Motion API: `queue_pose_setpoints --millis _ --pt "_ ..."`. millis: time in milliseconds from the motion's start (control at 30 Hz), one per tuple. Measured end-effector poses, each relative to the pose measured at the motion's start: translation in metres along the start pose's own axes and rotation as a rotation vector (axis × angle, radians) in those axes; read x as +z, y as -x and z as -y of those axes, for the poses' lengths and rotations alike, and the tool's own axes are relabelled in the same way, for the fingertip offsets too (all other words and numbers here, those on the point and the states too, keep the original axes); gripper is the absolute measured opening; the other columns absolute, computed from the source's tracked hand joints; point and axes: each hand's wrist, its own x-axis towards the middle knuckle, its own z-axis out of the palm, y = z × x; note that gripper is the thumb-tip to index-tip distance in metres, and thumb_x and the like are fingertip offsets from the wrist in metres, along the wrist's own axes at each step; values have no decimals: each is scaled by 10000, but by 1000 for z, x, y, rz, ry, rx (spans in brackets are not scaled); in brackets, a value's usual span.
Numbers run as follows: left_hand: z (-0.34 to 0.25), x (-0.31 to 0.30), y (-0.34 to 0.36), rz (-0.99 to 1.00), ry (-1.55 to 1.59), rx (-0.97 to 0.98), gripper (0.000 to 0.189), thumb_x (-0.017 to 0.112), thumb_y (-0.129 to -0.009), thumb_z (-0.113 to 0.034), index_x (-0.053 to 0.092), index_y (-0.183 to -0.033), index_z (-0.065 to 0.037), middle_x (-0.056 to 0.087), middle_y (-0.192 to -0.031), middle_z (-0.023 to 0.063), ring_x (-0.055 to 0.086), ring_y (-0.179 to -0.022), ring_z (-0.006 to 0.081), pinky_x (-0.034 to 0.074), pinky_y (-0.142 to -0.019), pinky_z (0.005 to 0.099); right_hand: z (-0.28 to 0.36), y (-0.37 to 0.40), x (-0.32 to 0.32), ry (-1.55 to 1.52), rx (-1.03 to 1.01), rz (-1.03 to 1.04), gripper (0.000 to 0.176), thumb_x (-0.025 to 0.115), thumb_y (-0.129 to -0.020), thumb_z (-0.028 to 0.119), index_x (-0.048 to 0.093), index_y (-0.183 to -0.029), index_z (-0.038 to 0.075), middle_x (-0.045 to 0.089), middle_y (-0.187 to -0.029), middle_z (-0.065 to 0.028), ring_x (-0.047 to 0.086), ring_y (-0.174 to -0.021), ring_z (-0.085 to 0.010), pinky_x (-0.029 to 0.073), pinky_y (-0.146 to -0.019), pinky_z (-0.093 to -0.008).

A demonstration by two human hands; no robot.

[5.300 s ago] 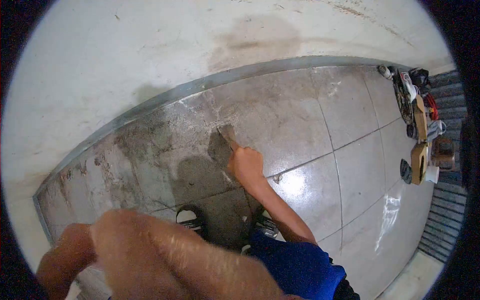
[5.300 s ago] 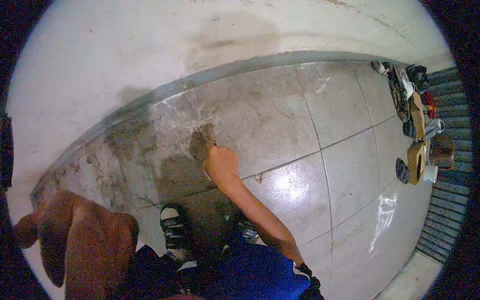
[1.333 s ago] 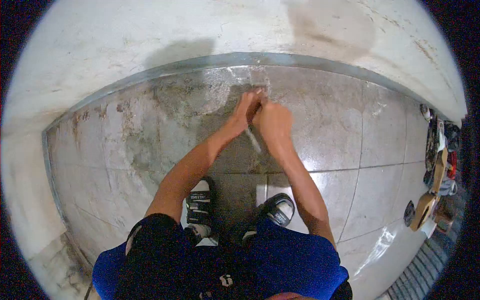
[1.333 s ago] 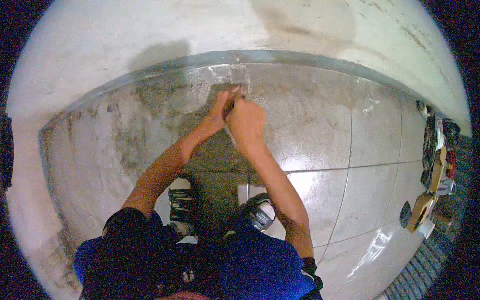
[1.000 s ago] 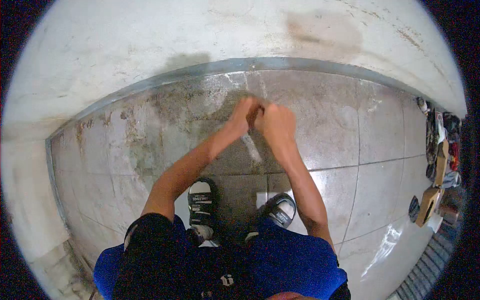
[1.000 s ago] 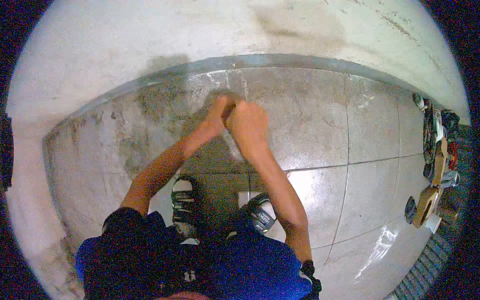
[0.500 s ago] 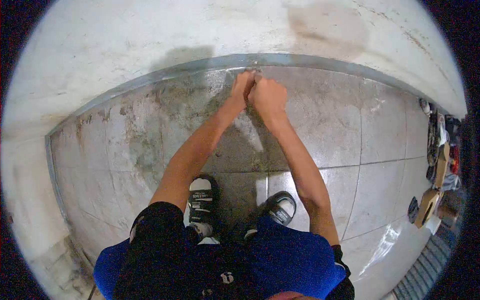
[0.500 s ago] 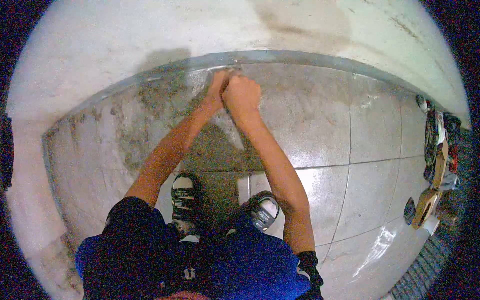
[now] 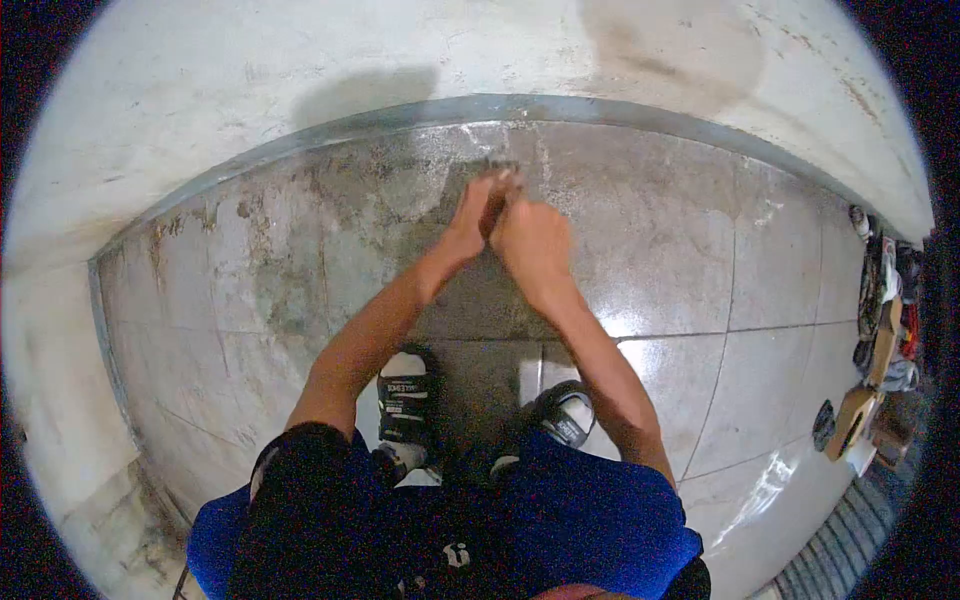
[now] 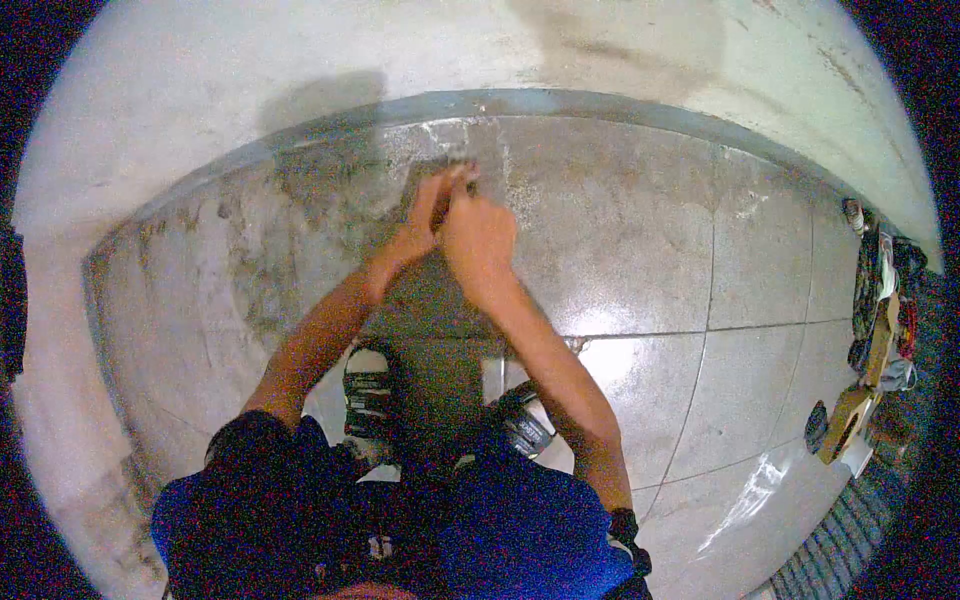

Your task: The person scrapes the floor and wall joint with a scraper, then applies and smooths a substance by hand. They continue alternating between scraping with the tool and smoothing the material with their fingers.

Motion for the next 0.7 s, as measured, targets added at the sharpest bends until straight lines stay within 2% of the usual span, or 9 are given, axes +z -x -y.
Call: queue_pose_setpoints --millis 33,100,167,233,333,433,500,567,700 --pt "6 -5 -9 -41 -96 42 317 605 -734 -176 576 -1001 -9 589 -895 206 563 -889 383 449 -758 396 -1 -14 8 4 -9 -26 172 560 -742 166 639 -757 14 623 -658 -200 632 -604 -345 511 -565 -438" --pt "78 3 -23 11 -120 13 315 616 -721 -179 588 -993 -23 593 -903 202 562 -907 369 449 -774 400 -4 -42 19 15 -24 -93 186 548 -772 187 621 -765 16 604 -632 -216 618 -591 -364 506 -564 -440" --pt "89 -1 -38 138 -228 -48 337 619 -713 -179 586 -1013 -29 588 -935 203 558 -934 360 443 -796 406 -4 -57 14 1 -98 -150 185 548 -775 186 625 -782 18 606 -645 -218 617 -596 -365 505 -559 -440" --pt "49 -18 -60 380 -420 -153 383 615 -710 -175 568 -1060 -25 576 -991 207 548 -971 354 431 -825 412 -3 -44 7 -38 -100 -181 182 548 -781 187 629 -807 27 608 -656 -217 616 -600 -366 501 -553 -442" --pt "0 -29 -18 426 -334 -77 484 628 -700 -184 521 -1146 -28 536 -1123 212 510 -1067 355 404 -905 409 1 11 -18 -93 -54 -142 175 549 -794 191 635 -870 58 609 -662 -208 614 -606 -366 492 -552 -453" --pt "-34 -42 19 573 -576 147 550 644 -707 -220 485 -1187 -5 490 -1213 218 478 -1123 364 379 -962 401 9 75 -49 -81 74 -1 179 559 -797 194 640 -918 89 610 -648 -191 611 -605 -362 487 -569 -456" --pt "-47 -89 31 772 -665 165 566 655 -722 -274 488 -1181 11 482 -1239 206 446 -1168 351 361 -996 394 5 93 -46 -36 76 107 178 565 -791 194 645 -908 86 614 -652 -188 613 -608 -358 489 -577 -451" --pt "-86 -151 24 878 -724 3 579 661 -741 -293 472 -1187 25 479 -1239 207 445 -1169 348 364 -993 398 6 93 -38 5 61 153 177 571 -785 193 651 -900 85 619 -663 -187 617 -618 -353 491 -586 -447" --pt "-164 -257 16 897 -1003 -9 537 647 -768 -303 489 -1188 -9 489 -1229 204 462 -1149 346 368 -981 407 12 61 -21 95 -8 124 164 589 -754 184 665 -865 90 630 -703 -187 628 -659 -343 497 -604 -443"
